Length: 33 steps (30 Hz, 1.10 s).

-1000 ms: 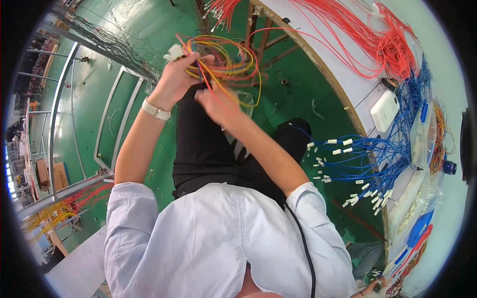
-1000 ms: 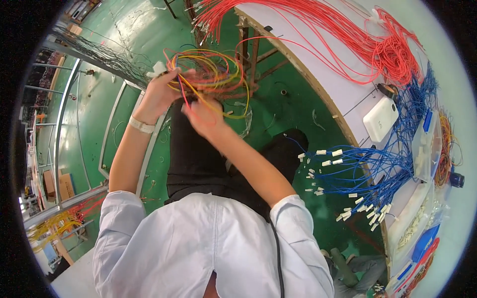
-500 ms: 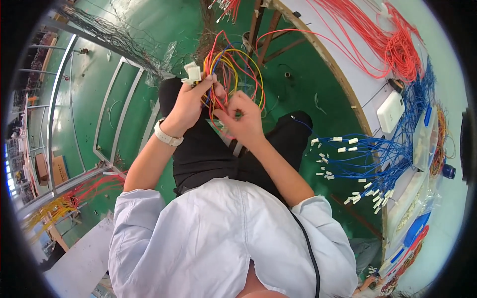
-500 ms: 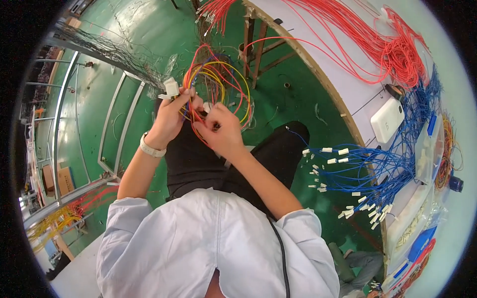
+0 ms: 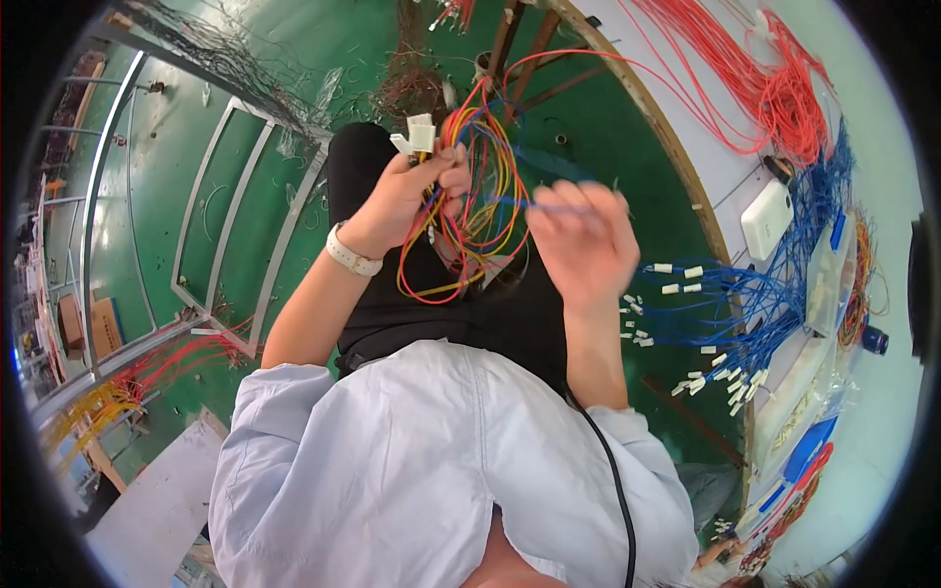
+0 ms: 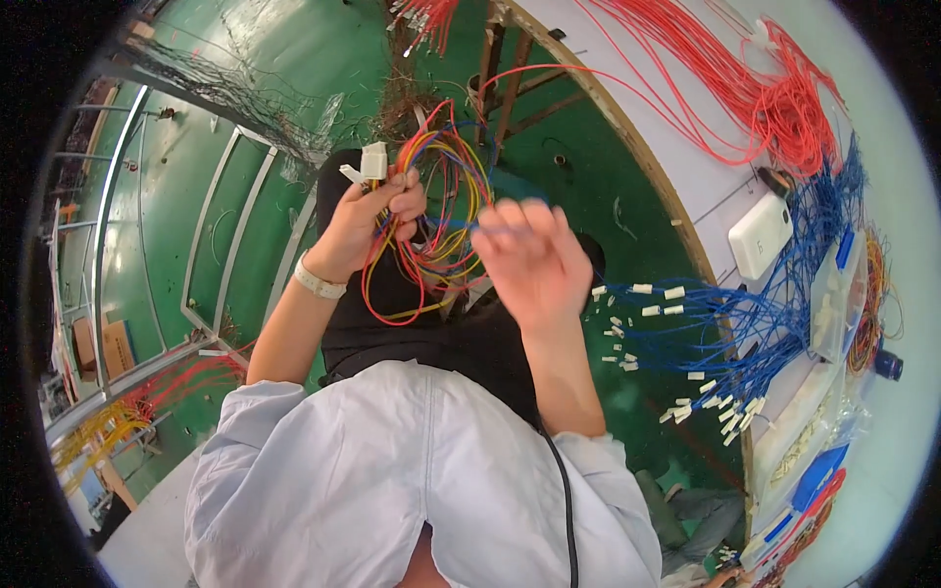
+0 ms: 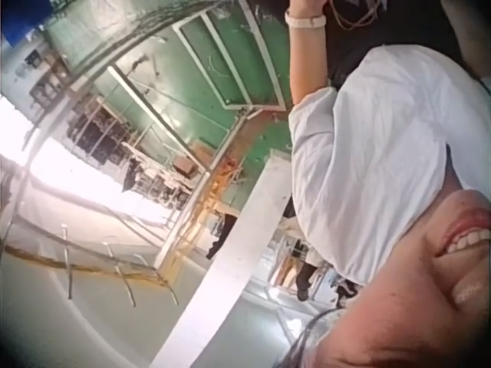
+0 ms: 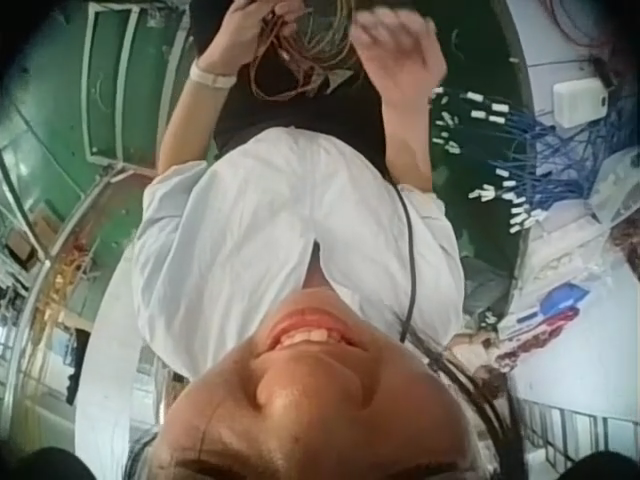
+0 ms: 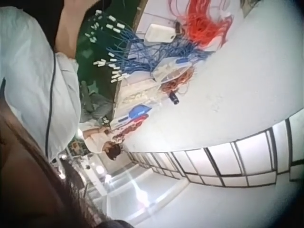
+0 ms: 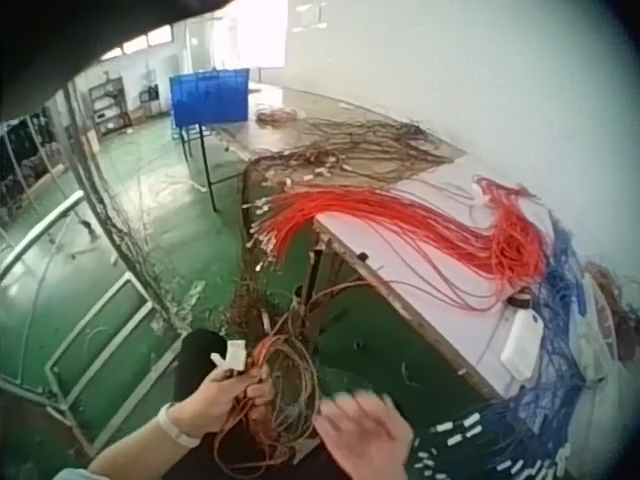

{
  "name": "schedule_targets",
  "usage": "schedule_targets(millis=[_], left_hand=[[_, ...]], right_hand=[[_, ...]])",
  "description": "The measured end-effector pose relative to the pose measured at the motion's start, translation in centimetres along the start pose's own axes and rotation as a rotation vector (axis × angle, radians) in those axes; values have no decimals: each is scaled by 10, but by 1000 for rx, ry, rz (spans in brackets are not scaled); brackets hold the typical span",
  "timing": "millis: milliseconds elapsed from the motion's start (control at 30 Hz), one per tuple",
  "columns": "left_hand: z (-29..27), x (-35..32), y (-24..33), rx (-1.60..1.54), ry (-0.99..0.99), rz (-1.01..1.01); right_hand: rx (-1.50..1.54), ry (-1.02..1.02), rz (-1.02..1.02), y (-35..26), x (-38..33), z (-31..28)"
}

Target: The recorder is assembling wire harnesses by connecting plastic terminals and wrapping bundles of wires with insulating tape.

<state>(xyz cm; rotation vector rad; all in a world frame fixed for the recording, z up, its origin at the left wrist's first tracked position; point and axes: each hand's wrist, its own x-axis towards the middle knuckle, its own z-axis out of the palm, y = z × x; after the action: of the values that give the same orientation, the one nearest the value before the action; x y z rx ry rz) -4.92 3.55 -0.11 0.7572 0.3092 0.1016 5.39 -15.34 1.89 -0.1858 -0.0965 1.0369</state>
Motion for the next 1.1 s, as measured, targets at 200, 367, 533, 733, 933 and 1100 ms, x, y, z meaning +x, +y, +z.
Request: schedule_targets(millis=[200, 367, 533, 733, 933, 1100], left_hand=[[-4, 17, -26, 181, 152, -18], [-17, 14, -35, -17, 3, -75], [-26, 20, -40, -95, 51, -118], [-15, 22, -55, -69, 228, -54], [-28, 43, -74, -493, 472, 82], [-51, 39, -89, -403, 670, 45]], right_hand=[[-1150, -48, -286, 28, -4, -9], [-2022, -490, -831, 36, 39, -29], [-2049, -611, -897, 33, 38, -37], [-2278, -584, -333, 26, 46, -29], [-844, 565, -162, 54, 82, -97], [-1739, 223, -476, 75, 62, -116]])
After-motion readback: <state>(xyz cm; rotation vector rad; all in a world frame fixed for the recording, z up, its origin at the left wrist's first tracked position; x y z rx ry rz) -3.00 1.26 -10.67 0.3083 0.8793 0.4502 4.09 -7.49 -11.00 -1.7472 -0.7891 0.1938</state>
